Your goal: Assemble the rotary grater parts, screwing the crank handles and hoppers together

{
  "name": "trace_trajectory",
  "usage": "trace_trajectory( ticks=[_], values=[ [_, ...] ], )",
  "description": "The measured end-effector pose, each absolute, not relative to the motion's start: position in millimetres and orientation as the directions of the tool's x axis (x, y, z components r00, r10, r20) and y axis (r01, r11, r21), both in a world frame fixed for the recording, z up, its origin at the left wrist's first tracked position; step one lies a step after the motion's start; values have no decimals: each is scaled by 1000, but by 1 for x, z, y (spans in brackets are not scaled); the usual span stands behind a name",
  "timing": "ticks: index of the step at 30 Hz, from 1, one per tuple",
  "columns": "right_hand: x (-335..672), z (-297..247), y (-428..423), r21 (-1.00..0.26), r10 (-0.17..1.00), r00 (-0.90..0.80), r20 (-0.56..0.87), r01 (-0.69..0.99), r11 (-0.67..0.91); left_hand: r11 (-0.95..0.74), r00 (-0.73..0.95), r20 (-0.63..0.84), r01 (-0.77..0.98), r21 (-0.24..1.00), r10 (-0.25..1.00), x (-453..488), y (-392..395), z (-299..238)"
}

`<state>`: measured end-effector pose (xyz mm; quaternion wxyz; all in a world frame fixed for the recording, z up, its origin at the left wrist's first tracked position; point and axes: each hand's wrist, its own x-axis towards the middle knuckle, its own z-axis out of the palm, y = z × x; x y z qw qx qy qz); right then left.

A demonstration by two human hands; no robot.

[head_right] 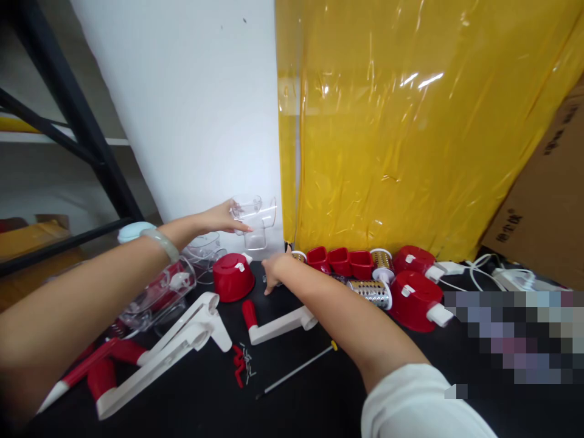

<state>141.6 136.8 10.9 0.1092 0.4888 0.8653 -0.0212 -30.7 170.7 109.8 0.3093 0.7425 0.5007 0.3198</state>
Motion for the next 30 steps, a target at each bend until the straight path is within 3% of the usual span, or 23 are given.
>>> trace_trajectory(
  ticks=[4,12,14,16,19,24,30],
  values=[
    [144,5,140,7,805,-552,-218,824,567,-248,289,82,605,757,954,-30,171,108],
    [191,38,91,-173,683,-730,30,669,723,-335,449,73,537,774,890,-18,171,99],
    [218,52,74,-303,700,-702,134,643,703,-349,470,57,563,749,881,-13,173,95],
    [251,64,59,-355,765,-621,170,686,635,-368,501,31,590,718,865,-9,175,90],
    [301,69,45,-343,876,-461,139,808,479,-407,564,-18,617,673,826,-4,180,84],
    [356,50,40,-253,944,-310,114,909,330,-450,599,-89,683,575,796,-2,188,71],
    [346,31,45,-209,943,-319,94,920,332,-422,621,-200,701,575,758,3,186,55]
  ],
)
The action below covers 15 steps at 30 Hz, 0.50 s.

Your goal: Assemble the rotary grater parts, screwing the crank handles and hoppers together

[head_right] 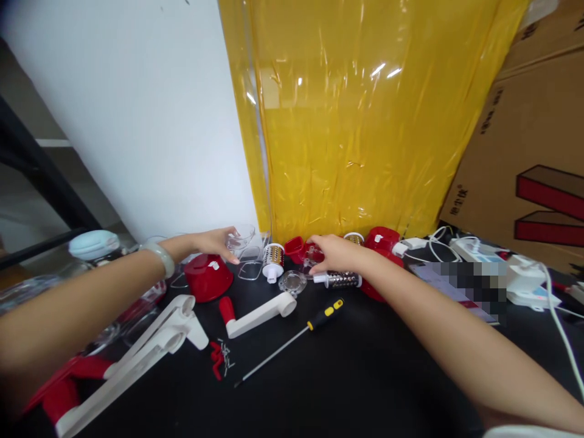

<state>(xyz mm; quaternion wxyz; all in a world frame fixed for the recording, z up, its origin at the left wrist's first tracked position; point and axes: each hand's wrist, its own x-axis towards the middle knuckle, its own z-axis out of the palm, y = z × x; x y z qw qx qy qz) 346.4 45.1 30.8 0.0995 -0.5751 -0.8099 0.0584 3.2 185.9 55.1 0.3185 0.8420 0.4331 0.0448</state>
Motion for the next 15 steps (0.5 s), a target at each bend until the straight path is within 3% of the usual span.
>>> trace_trajectory(
  ticks=[6,15],
  values=[
    [309,14,56,-157,938,-342,51,925,346,-446,622,-178,705,552,763,1,175,46],
    [295,-12,59,-96,939,-342,42,934,345,-353,485,-109,756,551,868,-8,147,61]
  ],
)
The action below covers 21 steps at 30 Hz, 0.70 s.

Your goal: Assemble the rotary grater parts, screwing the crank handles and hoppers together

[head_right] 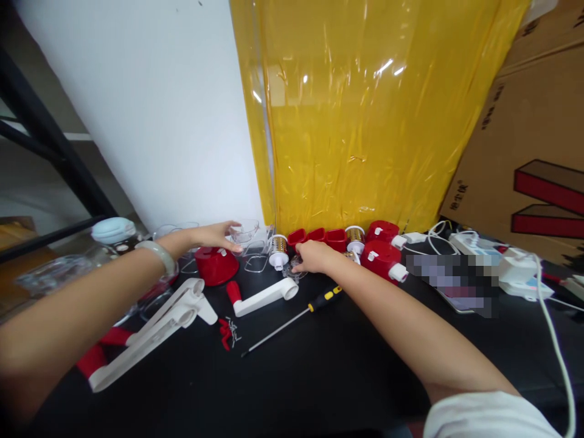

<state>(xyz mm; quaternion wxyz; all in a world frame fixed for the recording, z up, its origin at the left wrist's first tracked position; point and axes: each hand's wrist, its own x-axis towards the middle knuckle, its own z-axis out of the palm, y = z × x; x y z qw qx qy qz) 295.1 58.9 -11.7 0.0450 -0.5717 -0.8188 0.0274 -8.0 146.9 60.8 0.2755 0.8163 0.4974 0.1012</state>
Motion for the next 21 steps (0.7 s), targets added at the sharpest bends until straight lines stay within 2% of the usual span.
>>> trace_trajectory(
  ticks=[2,3,5,6,8,9,11,15,18,21],
  values=[
    [295,-13,55,-104,934,-350,73,929,356,-366,438,-7,760,538,899,-5,126,67],
    [295,-13,52,-110,930,-357,92,924,365,-417,385,174,751,512,907,-3,111,69],
    [296,-11,44,-124,917,-374,139,912,390,-593,392,471,685,424,790,4,74,66],
    [297,-9,38,-132,908,-383,169,904,406,-652,413,534,639,407,738,9,55,61],
    [298,-5,22,-147,886,-399,236,887,438,-727,549,481,576,374,683,19,20,43],
    [298,-4,13,-153,874,-407,267,877,455,-768,657,398,549,330,640,23,7,32],
    [299,-5,-9,-163,851,-429,304,856,490,-814,758,296,546,197,581,31,-8,8],
    [301,-21,-50,-169,808,-550,212,794,585,-763,725,267,643,66,635,35,-5,-28],
    [306,-39,-64,-128,822,-555,128,813,569,-758,728,224,645,101,649,32,4,-41],
    [311,-53,-62,-87,833,-535,141,832,548,-786,755,219,593,174,619,30,8,-45]
  ],
)
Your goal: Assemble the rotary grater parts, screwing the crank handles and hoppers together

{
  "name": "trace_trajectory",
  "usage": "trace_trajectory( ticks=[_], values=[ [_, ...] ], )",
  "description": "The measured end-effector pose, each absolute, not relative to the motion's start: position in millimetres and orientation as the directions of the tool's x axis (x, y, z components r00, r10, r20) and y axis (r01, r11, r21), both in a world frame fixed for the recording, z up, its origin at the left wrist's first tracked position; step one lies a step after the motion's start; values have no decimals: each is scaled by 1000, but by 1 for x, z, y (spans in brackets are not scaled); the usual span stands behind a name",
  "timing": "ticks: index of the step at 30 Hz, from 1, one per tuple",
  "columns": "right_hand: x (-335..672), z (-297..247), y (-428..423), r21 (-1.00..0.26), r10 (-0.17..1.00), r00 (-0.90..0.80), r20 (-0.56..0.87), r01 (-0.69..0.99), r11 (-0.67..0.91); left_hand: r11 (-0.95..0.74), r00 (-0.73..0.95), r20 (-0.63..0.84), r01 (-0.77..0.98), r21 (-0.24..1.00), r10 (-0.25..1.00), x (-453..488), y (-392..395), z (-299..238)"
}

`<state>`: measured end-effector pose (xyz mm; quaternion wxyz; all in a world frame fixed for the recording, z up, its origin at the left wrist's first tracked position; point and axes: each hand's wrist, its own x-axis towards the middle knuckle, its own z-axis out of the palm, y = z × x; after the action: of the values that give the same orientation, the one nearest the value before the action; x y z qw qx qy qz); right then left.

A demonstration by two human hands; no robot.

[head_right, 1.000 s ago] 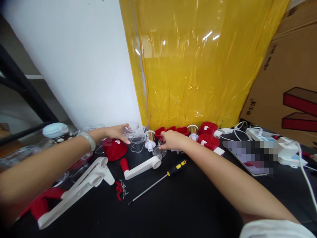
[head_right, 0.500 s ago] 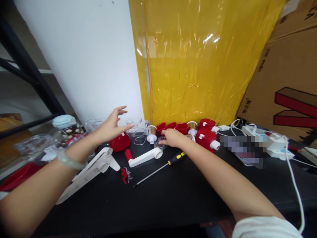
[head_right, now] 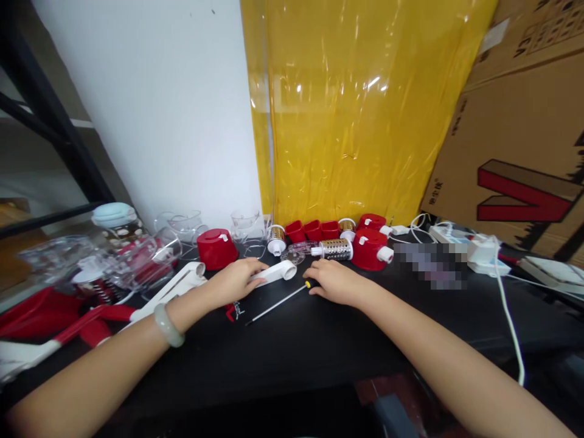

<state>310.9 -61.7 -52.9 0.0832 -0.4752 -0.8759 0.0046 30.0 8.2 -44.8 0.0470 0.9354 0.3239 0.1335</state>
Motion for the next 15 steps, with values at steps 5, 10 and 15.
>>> trace_trajectory(
  ticks=[5,10,15],
  values=[
    [314,-46,-55,-69,807,-553,207,815,576,-746,654,368,624,233,661,18,11,-19],
    [325,-3,-57,-46,752,-468,465,835,548,-686,518,450,555,470,727,-9,13,7],
    [322,-3,-44,-3,601,-283,747,903,430,-563,425,419,306,768,803,-22,15,-12]
  ],
)
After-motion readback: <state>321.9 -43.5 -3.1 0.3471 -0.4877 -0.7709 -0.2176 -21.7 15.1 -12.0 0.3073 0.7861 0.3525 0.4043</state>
